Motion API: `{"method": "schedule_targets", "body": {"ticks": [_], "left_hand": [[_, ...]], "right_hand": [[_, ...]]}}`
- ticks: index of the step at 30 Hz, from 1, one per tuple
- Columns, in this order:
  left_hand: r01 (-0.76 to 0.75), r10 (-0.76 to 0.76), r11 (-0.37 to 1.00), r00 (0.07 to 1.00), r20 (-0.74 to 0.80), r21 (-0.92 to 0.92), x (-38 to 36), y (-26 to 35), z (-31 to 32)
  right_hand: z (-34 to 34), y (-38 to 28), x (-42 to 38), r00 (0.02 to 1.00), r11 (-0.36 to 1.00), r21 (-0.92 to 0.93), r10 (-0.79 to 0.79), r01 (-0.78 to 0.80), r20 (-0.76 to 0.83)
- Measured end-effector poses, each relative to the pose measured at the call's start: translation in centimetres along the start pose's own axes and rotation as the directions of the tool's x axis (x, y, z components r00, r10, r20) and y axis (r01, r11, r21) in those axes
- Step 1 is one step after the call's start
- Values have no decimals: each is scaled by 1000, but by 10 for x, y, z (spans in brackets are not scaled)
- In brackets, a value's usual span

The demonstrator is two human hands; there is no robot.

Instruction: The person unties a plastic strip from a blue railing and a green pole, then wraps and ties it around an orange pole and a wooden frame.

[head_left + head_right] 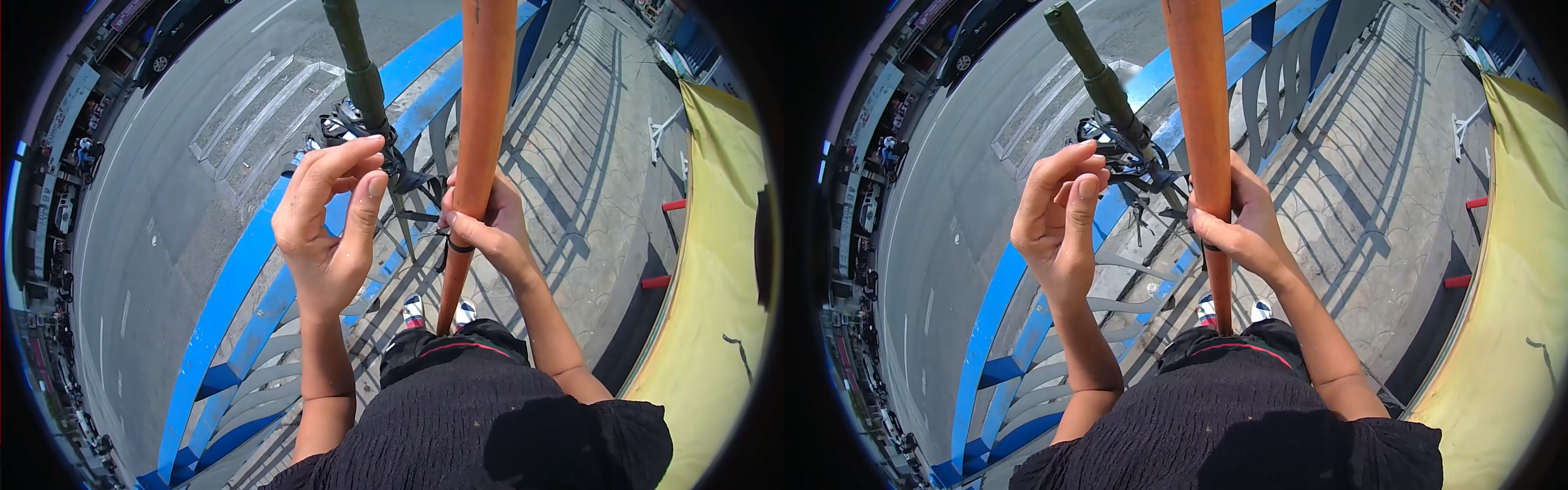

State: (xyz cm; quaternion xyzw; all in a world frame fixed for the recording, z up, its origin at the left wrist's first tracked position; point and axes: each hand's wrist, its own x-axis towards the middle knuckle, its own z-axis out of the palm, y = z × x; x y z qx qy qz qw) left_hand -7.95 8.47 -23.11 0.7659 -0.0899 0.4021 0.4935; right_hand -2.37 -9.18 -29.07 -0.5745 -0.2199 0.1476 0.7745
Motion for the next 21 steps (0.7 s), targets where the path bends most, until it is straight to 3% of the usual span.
{"method": "schedule_targets", "body": {"ticks": [1, 3, 4, 7, 8, 9, 10, 12, 13, 14, 17, 19, 21], "left_hand": [[-6, 7, 998, 1000, 18, -64, -2, 2, 0], [73, -57, 990, 989, 140, -117, -12, 1, -3], [86, -58, 983, 984, 170, -163, -16, 4, -1], [141, -51, 944, 956, 290, -298, -32, 10, 7], [318, -201, 882, 922, 332, -348, -51, 23, 3], [365, -242, 825, 918, 314, -431, -48, 19, 11], [434, -337, 825, 892, 302, -362, -58, 14, 11], [611, -543, 764, 783, 302, -209, -81, -6, 16], [660, -604, 710, 750, 270, -246, -95, -25, 22], [648, -619, 720, 762, 191, -250, -108, -39, 28], [609, -600, 758, 792, 115, -235, -127, -68, 31], [596, -589, 771, 801, 104, -222, -142, -81, 34], [741, -711, 645, 672, 207, -187, -153, -87, 34]], "right_hand": [[3, -1, -5, 1000, 1000, -2, 1, -1, 3], [10, -5, -16, 994, 959, -269, -70, 90, 83], [17, -6, -21, 998, 943, -329, -42, 57, 51], [37, -4, -36, 999, 931, -365, 21, -4, 43], [43, -8, -40, 988, 898, -424, 151, -119, 44], [47, 19, -45, 989, 839, -530, -61, 125, 137], [47, 52, -41, 989, 859, -495, -79, 132, 126], [43, 103, -45, 995, 875, -484, 43, 5, 89], [38, 120, -47, 987, 855, -510, 146, -90, 71], [32, 136, -50, 967, 823, -538, 248, -182, 52], [23, 191, -53, 952, 753, -618, 305, -224, 27], [16, 236, -62, 958, 781, -586, 286, -218, 26], [11, 262, -63, 962, 800, -564, 272, -206, 34]]}}
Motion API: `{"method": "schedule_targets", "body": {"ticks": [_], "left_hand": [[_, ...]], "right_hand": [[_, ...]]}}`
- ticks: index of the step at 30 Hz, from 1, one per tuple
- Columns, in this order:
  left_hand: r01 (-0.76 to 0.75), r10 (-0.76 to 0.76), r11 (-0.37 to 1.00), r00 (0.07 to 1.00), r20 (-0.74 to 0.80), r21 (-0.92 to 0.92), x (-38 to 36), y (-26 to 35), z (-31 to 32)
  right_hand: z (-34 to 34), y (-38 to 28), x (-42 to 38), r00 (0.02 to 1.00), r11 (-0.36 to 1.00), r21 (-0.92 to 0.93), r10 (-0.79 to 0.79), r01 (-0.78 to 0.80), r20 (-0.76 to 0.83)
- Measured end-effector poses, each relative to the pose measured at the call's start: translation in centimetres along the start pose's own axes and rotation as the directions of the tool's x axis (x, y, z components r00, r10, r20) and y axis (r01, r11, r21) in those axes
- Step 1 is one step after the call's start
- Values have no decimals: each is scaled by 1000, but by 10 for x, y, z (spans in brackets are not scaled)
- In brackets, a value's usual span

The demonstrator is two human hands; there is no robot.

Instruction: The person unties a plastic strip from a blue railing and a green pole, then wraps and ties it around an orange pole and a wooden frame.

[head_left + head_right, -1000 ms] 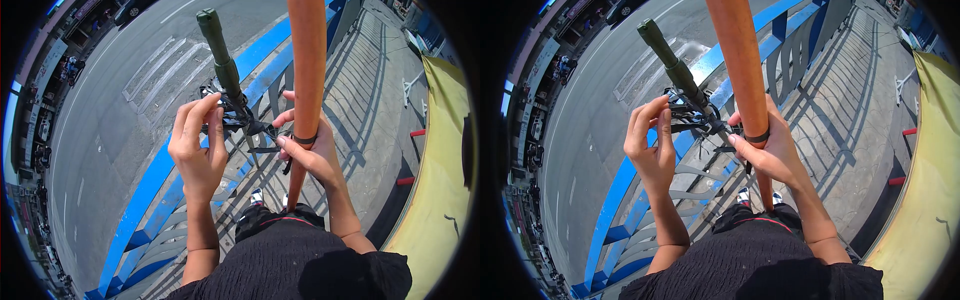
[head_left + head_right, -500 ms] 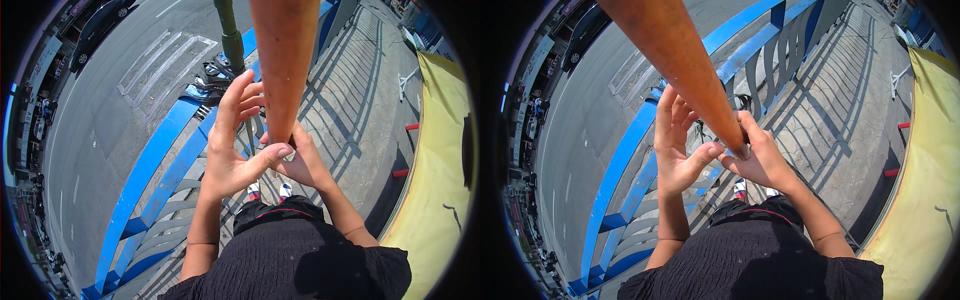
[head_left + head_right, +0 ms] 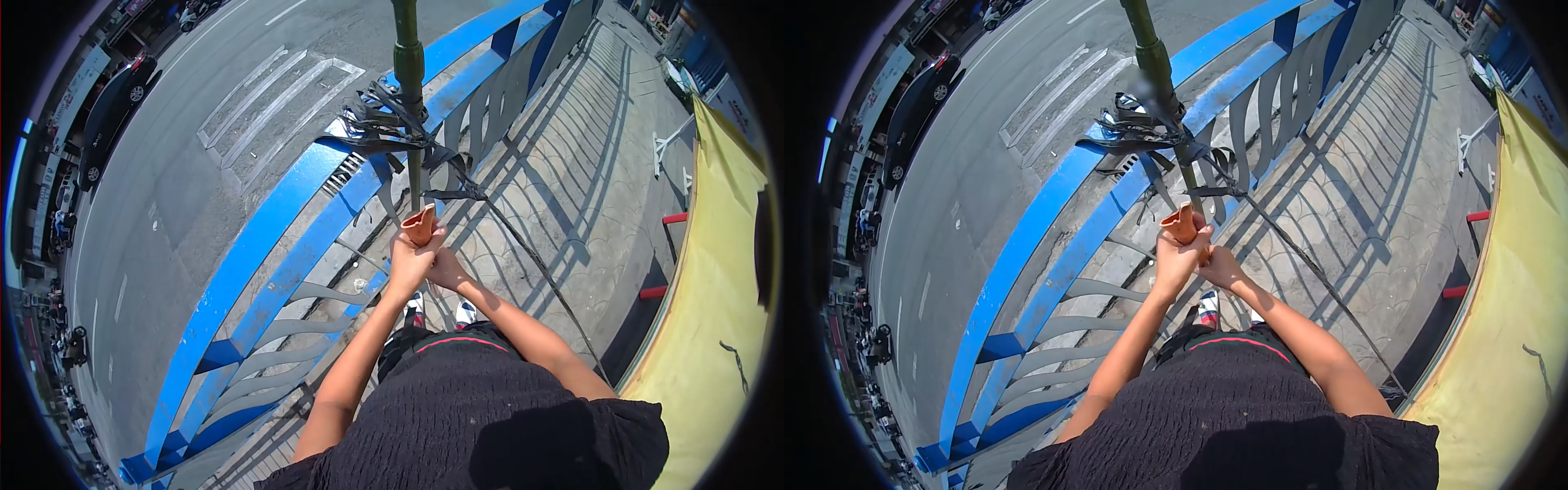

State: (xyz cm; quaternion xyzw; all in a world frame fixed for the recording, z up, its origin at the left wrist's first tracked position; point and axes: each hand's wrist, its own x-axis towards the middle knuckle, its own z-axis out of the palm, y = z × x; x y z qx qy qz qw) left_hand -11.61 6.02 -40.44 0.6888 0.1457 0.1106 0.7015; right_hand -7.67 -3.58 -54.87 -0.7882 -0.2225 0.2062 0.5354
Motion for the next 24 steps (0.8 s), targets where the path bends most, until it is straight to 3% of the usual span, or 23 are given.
{"method": "schedule_targets", "body": {"ticks": [2, 4, 6, 8, 9, 12, 13, 15, 21, 22, 24], "left_hand": [[-104, 108, 992, 992, -58, 68, 1, -17, 1], [-72, 79, 995, 991, -105, 74, 2, -27, 1], [-48, 52, 998, 991, -125, 34, 2, -22, 0], [-52, 54, 998, 995, -88, 25, 4, -27, -3], [-53, 51, 998, 996, -77, -27, 7, -40, -6], [67, -75, 993, 993, -87, -96, 12, -63, -17], [80, -82, 997, 984, -159, -17, 19, -95, -21], [113, -114, 993, 978, -172, -17, 24, -136, -33], [192, -197, 980, 965, -174, -44, 46, -164, -60], [205, -192, 977, 966, -173, 56, 57, -181, -67], [189, -63, 815, 969, -240, 548, 63, -163, -69]], "right_hand": [[8, 19, 3, 999, 999, -45, -29, 30, 26], [20, 39, 5, 995, 995, -19, -103, 102, -3], [23, 47, 5, 997, 998, 42, -55, 52, 57], [24, 51, 2, 993, 991, -55, -121, 121, 3], [23, 55, 6, 995, 996, -69, -53, 59, 81], [14, 17, 7, 1000, 1000, -20, -11, 11, 8], [9, 6, 9, 996, 997, -9, 76, -76, 52], [8, 0, 14, 992, 992, -67, 111, -107, 59], [6, -15, 5, 978, 981, -111, 175, -162, 113], [5, -17, 2, 981, 980, -151, 149, -129, 125], [3, -14, 1, 963, 972, -188, 180, -143, 198]]}}
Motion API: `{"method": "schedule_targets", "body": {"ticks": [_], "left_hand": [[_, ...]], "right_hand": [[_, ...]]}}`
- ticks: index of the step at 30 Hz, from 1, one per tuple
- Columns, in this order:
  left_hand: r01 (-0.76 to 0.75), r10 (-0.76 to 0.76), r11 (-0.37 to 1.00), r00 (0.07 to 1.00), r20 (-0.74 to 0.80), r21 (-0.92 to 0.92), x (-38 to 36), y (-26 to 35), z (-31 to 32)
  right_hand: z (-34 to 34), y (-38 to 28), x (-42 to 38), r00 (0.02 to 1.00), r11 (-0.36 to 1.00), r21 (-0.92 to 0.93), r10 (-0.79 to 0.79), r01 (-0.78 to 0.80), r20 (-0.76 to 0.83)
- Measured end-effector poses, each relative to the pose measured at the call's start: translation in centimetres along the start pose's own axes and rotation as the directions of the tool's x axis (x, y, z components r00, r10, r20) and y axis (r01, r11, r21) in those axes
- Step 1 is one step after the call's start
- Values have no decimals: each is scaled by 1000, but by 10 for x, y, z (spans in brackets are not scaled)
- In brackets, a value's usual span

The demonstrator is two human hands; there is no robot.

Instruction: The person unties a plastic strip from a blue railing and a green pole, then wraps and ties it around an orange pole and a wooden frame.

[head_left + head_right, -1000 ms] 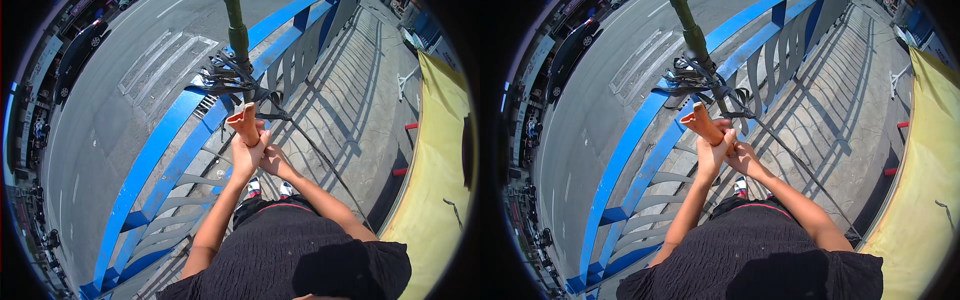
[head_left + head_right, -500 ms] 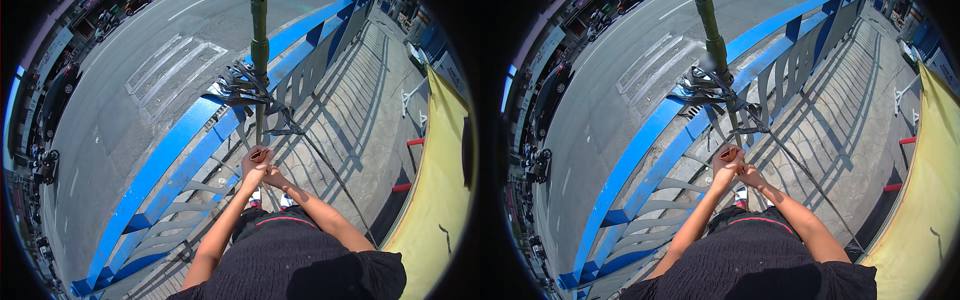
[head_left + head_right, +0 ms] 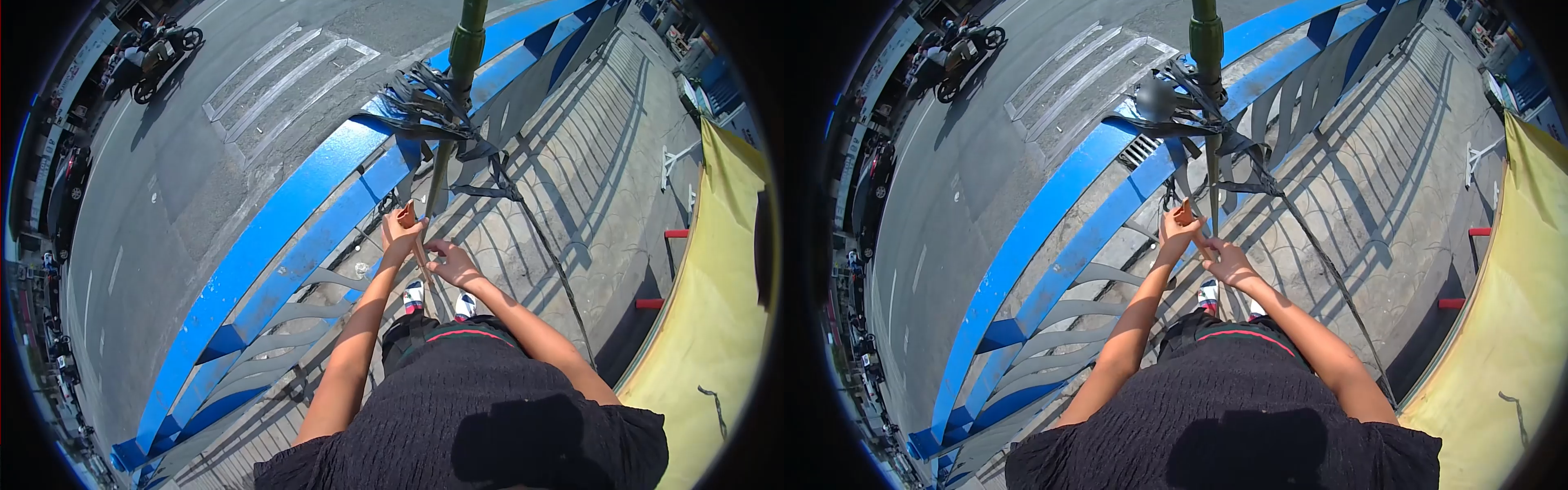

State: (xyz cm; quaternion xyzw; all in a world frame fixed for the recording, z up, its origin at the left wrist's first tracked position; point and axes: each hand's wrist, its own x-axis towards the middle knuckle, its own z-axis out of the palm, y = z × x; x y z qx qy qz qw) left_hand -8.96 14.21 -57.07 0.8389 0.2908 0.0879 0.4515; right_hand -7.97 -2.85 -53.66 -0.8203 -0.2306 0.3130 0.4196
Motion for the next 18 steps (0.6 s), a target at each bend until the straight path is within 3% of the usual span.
{"method": "schedule_targets", "body": {"ticks": [1, 3, 10, 12, 13, 14, 16, 18], "left_hand": [[2, -2, 1000, 1000, 6, -4, 3, 5, -2], [-59, 73, 992, 990, -124, 113, 7, 10, -1], [-178, 179, 984, 970, -163, 15, 37, -5, -5], [-269, 261, 960, 959, -110, -76, 44, -2, -12], [-87, 91, 987, 996, 24, -137, 43, 14, -24], [-86, 92, 979, 996, 22, -187, 44, 17, -30], [-6, 34, 991, 977, 208, -132, 55, 10, -32], [-17, 36, 997, 968, 249, -79, 50, 1, -32]], "right_hand": [[-2, -2, -2, 1000, 1000, -2, 7, -7, -1], [-9, -11, -13, 1000, 997, 68, 20, -19, -12], [-31, -23, -17, 997, 993, 93, 64, -69, 52], [-37, -32, -13, 981, 982, 76, 164, -172, 102], [-38, -30, -11, 982, 978, 118, 157, -169, 110], [-38, -27, -9, 982, 972, 165, 151, -169, 118], [-40, -33, -10, 982, 974, 150, 155, -170, 106], [-42, -33, -10, 979, 974, 152, 143, -165, 147]]}}
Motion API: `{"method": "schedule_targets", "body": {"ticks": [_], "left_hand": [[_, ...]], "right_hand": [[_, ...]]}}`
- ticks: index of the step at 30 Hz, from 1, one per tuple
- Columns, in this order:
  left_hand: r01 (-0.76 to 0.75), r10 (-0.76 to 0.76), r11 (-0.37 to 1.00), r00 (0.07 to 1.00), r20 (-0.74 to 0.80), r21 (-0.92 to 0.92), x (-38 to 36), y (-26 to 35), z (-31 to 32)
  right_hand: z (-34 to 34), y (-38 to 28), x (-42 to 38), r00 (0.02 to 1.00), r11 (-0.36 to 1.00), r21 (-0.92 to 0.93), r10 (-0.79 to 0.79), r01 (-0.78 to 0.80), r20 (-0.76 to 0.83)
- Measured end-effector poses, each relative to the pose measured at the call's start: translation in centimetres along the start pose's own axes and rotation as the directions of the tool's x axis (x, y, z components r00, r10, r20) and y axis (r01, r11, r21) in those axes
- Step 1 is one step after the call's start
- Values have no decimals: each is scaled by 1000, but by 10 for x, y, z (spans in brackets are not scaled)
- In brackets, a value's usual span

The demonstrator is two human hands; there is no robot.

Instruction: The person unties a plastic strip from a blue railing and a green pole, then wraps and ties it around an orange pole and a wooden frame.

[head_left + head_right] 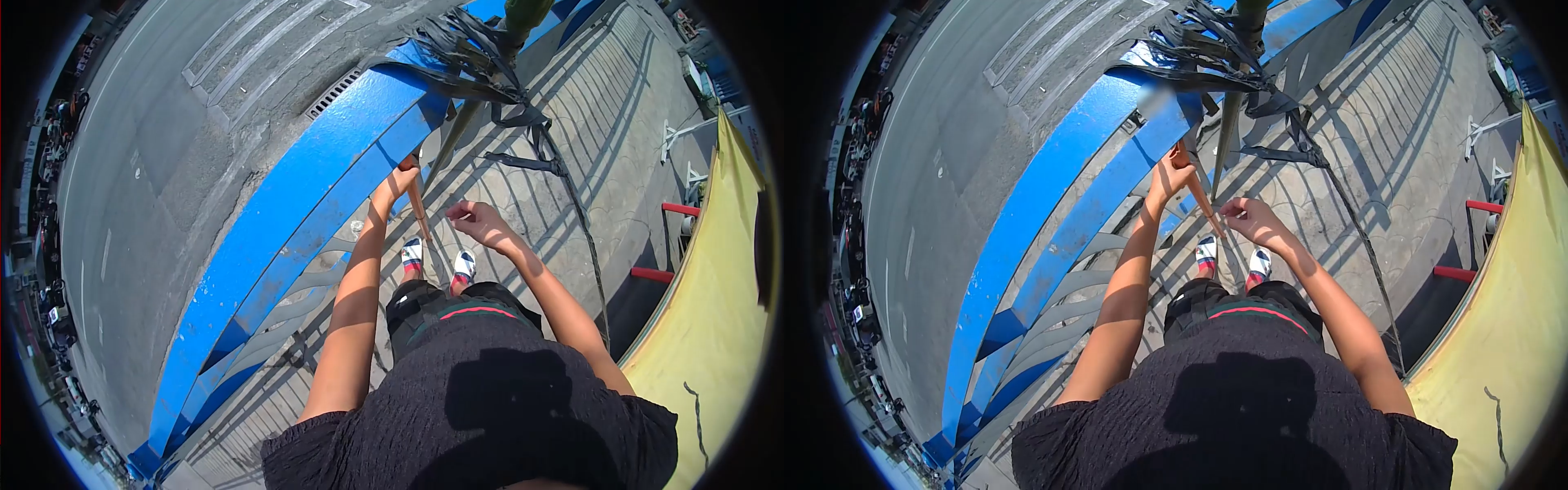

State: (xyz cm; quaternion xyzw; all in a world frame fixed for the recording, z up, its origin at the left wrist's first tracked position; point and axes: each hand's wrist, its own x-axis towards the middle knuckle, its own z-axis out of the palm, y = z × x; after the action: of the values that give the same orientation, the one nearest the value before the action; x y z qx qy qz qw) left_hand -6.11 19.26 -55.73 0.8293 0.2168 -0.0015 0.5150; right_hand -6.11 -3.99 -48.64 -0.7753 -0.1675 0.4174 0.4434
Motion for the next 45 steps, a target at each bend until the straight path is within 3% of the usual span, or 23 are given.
{"method": "schedule_targets", "body": {"ticks": [2, 4, 6, 8, 9, 10, 14, 16, 17, 18, 22, 24, 26, 27, 30, 32, 34, 36, 38, 40, 42, 44, 45], "left_hand": [[-220, 223, 974, 973, 54, -49, -9, -7, 6], [-265, 243, 964, 910, 335, 20, -31, -1, 3], [-373, 397, 914, 733, 553, -161, -63, 6, 5], [-290, 305, 942, 538, 786, -168, -97, 12, 12], [-402, 506, 845, 389, 770, -353, -108, -4, 27], [-464, 356, 869, 347, 868, -171, -125, -2, 31], [-328, 450, 886, 444, 775, -327, -132, -15, 37], [-217, 556, 830, 404, 727, -514, -124, -29, 34], [-49, 338, 938, 354, 872, -344, -119, -24, 20], [-90, 247, 969, 344, 906, -231, -115, -18, 8], [20, 172, 981, 384, 907, -194, -106, -17, 3], [-239, 106, 971, 506, 856, 21, -102, 22, -6], [-407, 69, 857, 699, 712, 316, -100, 66, -19], [-379, -3, 850, 692, 722, 366, -96, 103, -33], [-483, 187, 827, 718, 670, 287, -92, 134, -49], [-633, 423, 764, 634, 648, 120, -95, 166, -61], [-654, 445, 745, 631, 636, 128, -118, 241, -94], [-716, 615, 690, 659, 433, 108, -130, 275, -112], [-754, 812, 526, 583, 33, 394, -122, 287, -111], [-615, 856, 393, 517, -27, 684, -108, 293, -112], [-614, 849, 345, 526, 42, 710, -100, 286, -112], [-719, 908, 267, 410, 82, 641, -110, 282, -109], [-730, 881, 341, 468, 69, 593, -127, 284, -107]], "right_hand": [[-3, 7, 1, 999, 998, 49, -27, 26, 19], [-4, 15, 2, 1000, 998, 56, 29, -29, 6], [1, 31, 4, 999, 997, 70, 29, -26, -40], [1, 48, 8, 991, 996, 90, 14, -2, -131], [2, 43, 6, 991, 993, 107, 61, -48, -123], [6, 45, 5, 987, 998, 54, 37, -29, -158], [26, 44, 4, 989, 968, 228, 126, -106, -77], [31, 55, 10, 994, 994, 79, 86, -81, -66], [30, 49, 7, 995, 997, -34, 74, -76, -67], [28, 42, 5, 999, 986, -165, 25, -32, -43], [19, 15, -17, 999, 967, -250, -42, 43, 9], [2, -41, -56, 986, 847, -506, -158, 161, 51], [-24, -100, -95, 957, 816, -510, -177, 273, 229], [-34, -112, -109, 921, 822, -428, -284, 377, 265], [-71, -152, -138, 813, 839, -171, -418, 516, 404], [-98, -178, -147, 830, 840, -171, -440, 516, 343], [-116, -199, -144, 839, 774, -356, -541, 524, 59], [-125, -208, -129, 699, 673, -511, -692, 535, -178], [-126, -216, -111, 609, 573, -648, -766, 503, -205], [-117, -218, -97, 508, 467, -765, -834, 444, -214], [-111, -216, -85, 448, 315, -870, -885, 379, -125], [-114, -215, -84, 531, 380, -828, -838, 412, -121], [-116, -215, -85, 607, 481, -718, -788, 503, -102]]}}
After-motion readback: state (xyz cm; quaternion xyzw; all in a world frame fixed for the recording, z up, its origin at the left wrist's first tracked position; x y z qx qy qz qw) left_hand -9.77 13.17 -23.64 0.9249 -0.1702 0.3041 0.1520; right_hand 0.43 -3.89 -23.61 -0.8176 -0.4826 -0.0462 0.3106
